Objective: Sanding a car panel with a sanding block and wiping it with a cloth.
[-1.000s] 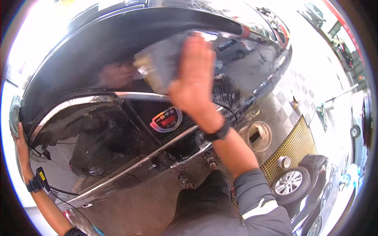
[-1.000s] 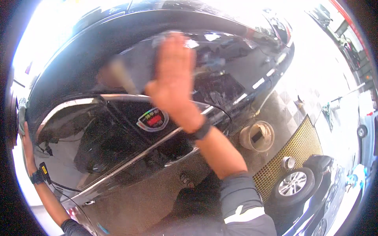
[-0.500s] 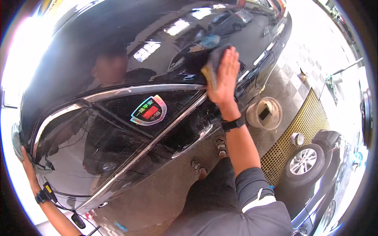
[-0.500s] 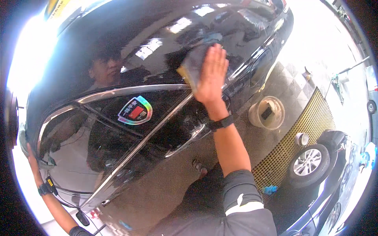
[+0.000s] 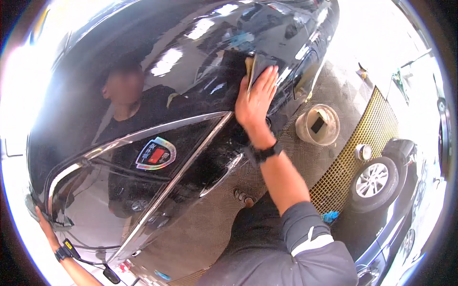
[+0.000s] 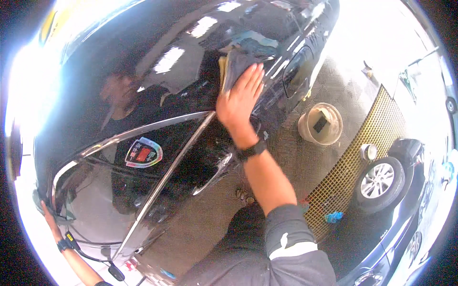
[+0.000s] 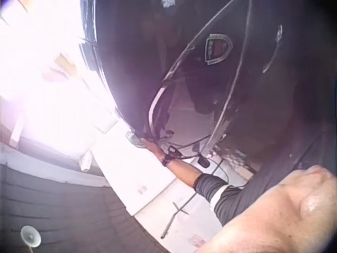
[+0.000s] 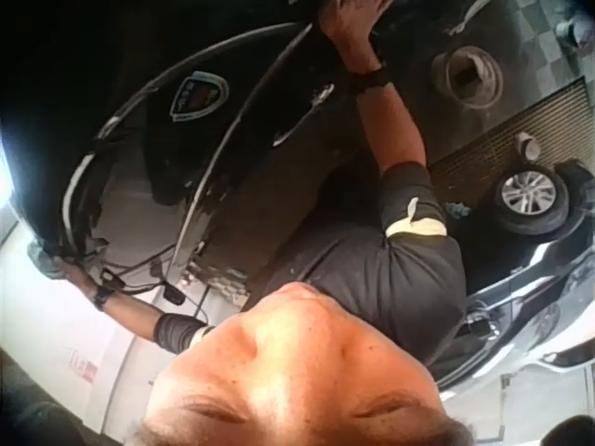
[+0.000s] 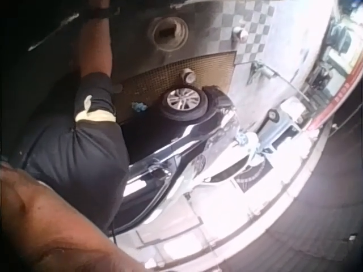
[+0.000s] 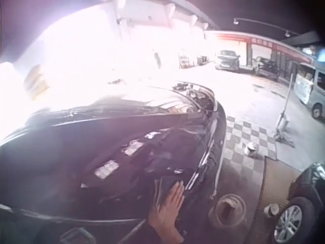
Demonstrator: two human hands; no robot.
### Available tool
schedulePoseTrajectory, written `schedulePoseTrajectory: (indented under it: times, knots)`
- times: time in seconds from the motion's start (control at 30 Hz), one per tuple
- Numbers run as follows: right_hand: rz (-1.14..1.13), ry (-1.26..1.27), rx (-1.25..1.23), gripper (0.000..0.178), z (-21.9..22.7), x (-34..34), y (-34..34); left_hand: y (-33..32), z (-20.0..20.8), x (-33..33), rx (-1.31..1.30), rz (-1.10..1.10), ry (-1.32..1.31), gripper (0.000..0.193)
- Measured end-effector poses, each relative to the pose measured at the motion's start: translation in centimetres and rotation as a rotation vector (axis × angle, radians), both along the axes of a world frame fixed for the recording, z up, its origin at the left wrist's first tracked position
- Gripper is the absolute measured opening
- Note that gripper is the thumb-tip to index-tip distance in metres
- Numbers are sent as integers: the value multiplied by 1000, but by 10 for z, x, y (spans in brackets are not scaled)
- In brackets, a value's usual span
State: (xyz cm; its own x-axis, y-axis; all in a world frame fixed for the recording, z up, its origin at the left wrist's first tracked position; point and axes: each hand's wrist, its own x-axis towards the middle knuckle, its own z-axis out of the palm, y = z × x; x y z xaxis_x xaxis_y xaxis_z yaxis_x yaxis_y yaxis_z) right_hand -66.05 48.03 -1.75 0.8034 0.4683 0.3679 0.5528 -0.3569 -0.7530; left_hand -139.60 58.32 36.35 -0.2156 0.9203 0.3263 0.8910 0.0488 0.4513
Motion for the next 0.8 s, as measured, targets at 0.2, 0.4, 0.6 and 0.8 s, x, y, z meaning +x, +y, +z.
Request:
schedulePoseTrajectory:
  times: [0.2, 0.4, 0.6, 0.8]
  knots:
    - [-82, 65, -86, 76, -21, -2, -13, -3, 6, 23, -140, -26, -102, 83]
    - [-50, -5, -211, 75, -33, 55, -5, -18, 7, 33, -16, 48, 200, 76]
    - [-179, 187, -167, 77, 6, 272, 49, -6, 0, 21, -77, 27, -172, 72]
    - [83, -78, -98, 76, -34, 54, -12, -16, 18, -1, -135, 90, -197, 71]
